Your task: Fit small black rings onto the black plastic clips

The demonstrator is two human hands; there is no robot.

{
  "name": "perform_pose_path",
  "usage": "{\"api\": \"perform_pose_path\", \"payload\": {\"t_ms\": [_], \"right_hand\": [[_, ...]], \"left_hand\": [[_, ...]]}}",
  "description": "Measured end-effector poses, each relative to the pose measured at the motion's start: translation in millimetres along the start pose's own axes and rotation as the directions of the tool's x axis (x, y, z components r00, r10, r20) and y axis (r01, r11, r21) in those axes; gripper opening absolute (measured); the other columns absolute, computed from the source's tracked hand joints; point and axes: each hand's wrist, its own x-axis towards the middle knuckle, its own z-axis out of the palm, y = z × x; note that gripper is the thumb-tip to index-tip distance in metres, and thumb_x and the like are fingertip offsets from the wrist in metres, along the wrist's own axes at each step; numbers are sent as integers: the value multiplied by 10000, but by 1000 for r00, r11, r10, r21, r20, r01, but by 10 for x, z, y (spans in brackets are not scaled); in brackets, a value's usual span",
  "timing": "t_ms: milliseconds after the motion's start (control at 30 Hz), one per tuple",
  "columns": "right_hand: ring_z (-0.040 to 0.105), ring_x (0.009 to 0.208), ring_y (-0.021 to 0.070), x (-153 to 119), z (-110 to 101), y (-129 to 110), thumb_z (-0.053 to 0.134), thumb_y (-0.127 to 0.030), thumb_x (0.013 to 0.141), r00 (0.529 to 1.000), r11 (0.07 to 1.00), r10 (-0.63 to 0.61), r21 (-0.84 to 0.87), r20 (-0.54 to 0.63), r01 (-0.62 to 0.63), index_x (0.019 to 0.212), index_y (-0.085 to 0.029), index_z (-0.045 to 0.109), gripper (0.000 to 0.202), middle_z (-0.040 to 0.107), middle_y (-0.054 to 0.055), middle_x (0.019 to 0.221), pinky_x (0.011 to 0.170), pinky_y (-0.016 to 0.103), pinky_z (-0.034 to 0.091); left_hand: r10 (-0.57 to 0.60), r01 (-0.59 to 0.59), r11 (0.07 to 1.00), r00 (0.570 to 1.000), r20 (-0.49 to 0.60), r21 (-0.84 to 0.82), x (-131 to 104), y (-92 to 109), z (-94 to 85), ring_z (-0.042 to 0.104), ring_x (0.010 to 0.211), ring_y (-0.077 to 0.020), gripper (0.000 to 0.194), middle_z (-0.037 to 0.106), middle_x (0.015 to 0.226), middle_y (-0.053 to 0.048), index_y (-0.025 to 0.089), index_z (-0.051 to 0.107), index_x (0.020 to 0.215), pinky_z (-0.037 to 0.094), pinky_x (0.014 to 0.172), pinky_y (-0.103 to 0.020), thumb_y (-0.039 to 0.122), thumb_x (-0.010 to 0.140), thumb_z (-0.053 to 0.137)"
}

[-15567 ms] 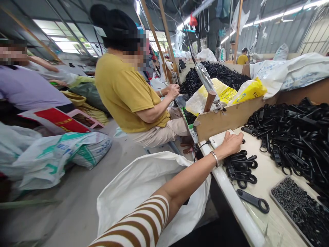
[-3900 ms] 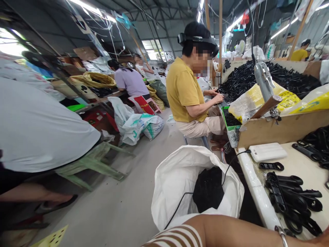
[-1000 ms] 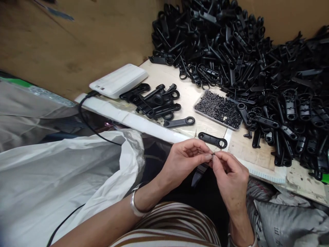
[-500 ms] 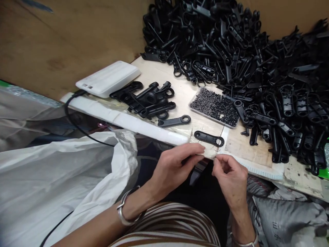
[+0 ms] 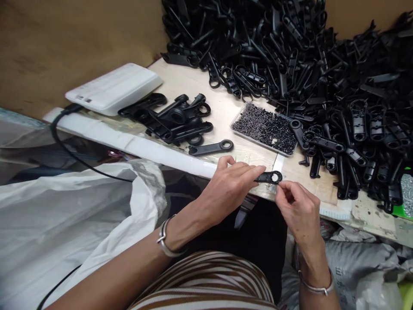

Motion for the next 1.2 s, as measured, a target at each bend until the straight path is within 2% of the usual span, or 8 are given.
{"api": "perform_pose_path", "payload": {"t_ms": [133, 367, 533, 700, 800, 900, 1067, 1200], "right_hand": [[569, 537, 94, 54, -9, -5, 568, -138, 877, 992, 988, -123, -97, 11, 123, 793, -179, 626, 110, 616, -29, 656, 571, 201, 453], [615, 602, 128, 122, 46, -64, 510, -114, 907, 965, 935, -257, -241, 52, 262, 824, -153, 609, 135, 642, 12, 703, 576, 231, 432], [614, 604, 152, 147, 72, -68, 476, -111, 915, 952, 911, -283, -277, 117, 304, 822, -128, 601, 156, 623, 30, 700, 585, 255, 420], [584, 585, 166, 181, 81, -137, 447, -144, 915, 950, 904, -237, -311, 205, 292, 761, -142, 579, 203, 584, 33, 672, 531, 276, 354], [555, 564, 162, 216, 40, -192, 449, -176, 912, 952, 934, -141, -282, 273, 219, 718, -161, 564, 225, 559, 21, 639, 540, 278, 341], [530, 530, 135, 248, -30, -202, 489, -218, 906, 946, 984, 19, -172, 324, 39, 749, -171, 596, 196, 563, -12, 609, 568, 253, 365], [509, 455, 117, 262, -77, -178, 479, -310, 919, 877, 962, 267, -54, 399, -268, 747, -189, 627, 257, 533, -51, 491, 550, 234, 381], [530, 444, 122, 278, -49, -211, 497, -289, 887, 881, 951, 308, -85, 360, -297, 726, -189, 630, 232, 551, -47, 475, 540, 235, 386]], "left_hand": [[-23, 24, 999, 999, 26, -31, 10, -24, 38, 604, 780, -156, 212, 664, 798, 11, 176, 549, 1045, 283, 765, -329, 58, 869, 549], [-11, 10, 998, 1000, -16, -58, 0, -40, 50, 592, 758, -153, 185, 661, 775, 14, 171, 548, 1033, 274, 770, -335, 61, 889, 516], [-6, 4, 997, 1000, -25, -76, -13, -32, 30, 583, 760, -162, 146, 653, 768, 15, 172, 554, 1002, 270, 765, -341, 77, 894, 527], [19, -26, 995, 998, -68, -100, -12, -29, 28, 568, 729, -163, 131, 635, 740, 15, 156, 557, 973, 266, 750, -340, 64, 913, 485], [15, -20, 996, 998, -62, -92, -4, -30, 39, 559, 722, -165, 142, 619, 719, 11, 156, 553, 979, 271, 759, -341, 73, 928, 450], [11, -15, 996, 999, -46, -88, -1, -30, 48, 556, 734, -163, 126, 628, 746, 6, 156, 547, 993, 277, 780, -342, 86, 923, 469], [21, -27, 996, 998, -62, -87, -8, -33, 47, 559, 737, -157, 107, 640, 767, 12, 159, 535, 984, 275, 799, -348, 90, 919, 486], [32, -37, 996, 997, -70, -78, -7, -38, 43, 560, 730, -157, 94, 637, 769, 7, 161, 529, 956, 281, 786, -344, 91, 921, 476]]}}
